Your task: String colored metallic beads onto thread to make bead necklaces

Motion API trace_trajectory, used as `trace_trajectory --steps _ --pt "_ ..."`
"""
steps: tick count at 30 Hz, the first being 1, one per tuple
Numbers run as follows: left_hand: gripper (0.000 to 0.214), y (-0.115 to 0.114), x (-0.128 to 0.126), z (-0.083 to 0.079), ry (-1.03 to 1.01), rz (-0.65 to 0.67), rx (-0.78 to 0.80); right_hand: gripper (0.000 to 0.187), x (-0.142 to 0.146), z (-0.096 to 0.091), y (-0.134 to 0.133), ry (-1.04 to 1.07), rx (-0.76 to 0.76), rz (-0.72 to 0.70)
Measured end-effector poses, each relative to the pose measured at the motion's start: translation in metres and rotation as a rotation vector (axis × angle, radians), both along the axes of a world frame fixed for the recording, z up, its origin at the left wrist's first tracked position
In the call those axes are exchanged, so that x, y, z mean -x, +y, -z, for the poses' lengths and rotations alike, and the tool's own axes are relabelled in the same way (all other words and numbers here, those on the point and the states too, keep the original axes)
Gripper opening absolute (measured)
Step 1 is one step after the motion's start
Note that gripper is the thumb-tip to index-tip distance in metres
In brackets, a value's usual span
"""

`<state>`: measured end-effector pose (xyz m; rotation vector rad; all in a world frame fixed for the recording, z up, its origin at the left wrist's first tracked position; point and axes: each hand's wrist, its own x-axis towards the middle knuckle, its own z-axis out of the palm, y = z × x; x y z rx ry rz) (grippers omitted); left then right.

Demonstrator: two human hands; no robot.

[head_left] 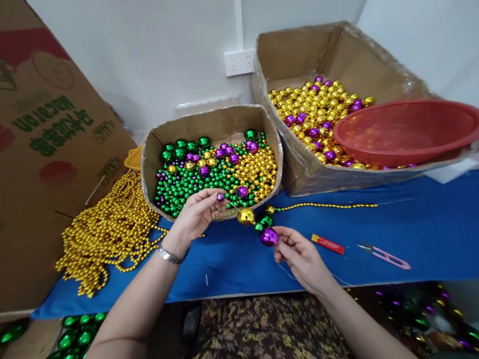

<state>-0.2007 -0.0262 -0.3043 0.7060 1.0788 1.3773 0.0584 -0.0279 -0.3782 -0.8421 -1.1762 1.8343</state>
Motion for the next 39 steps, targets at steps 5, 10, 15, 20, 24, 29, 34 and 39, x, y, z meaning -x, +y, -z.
trace_trajectory --steps 5,10,15,20,24,29,34,39 --pt "0.023 -0.002 -0.008 0.006 -0.011 0.035 0.002 0.035 -0.001 0.003 0.000 0.005 0.000 0.000" --pt "0.023 -0.005 -0.010 0.007 0.041 0.047 -0.012 0.035 -0.001 0.006 0.001 0.002 -0.014 -0.001" --pt "0.025 -0.009 -0.010 0.007 0.312 0.044 -0.093 0.035 -0.003 0.014 0.003 -0.129 -0.099 0.004" --pt "0.024 -0.019 -0.022 0.024 0.538 0.143 -0.112 0.038 0.002 0.050 -0.004 -0.270 -0.125 -0.024" --pt "0.022 -0.028 -0.033 0.047 0.673 0.166 -0.175 0.037 0.001 0.074 -0.009 -0.426 -0.176 -0.116" --pt "0.016 -0.032 -0.045 0.039 1.023 0.128 -0.410 0.033 -0.009 0.043 -0.002 -0.679 -0.524 -0.135" --pt "0.011 -0.020 -0.054 -0.007 1.054 0.058 -0.581 0.034 0.004 -0.008 0.017 -0.575 -0.755 -0.083" --pt "0.012 -0.013 -0.059 -0.028 0.932 -0.042 -0.545 0.025 0.016 -0.019 0.027 -0.498 -0.838 -0.112"
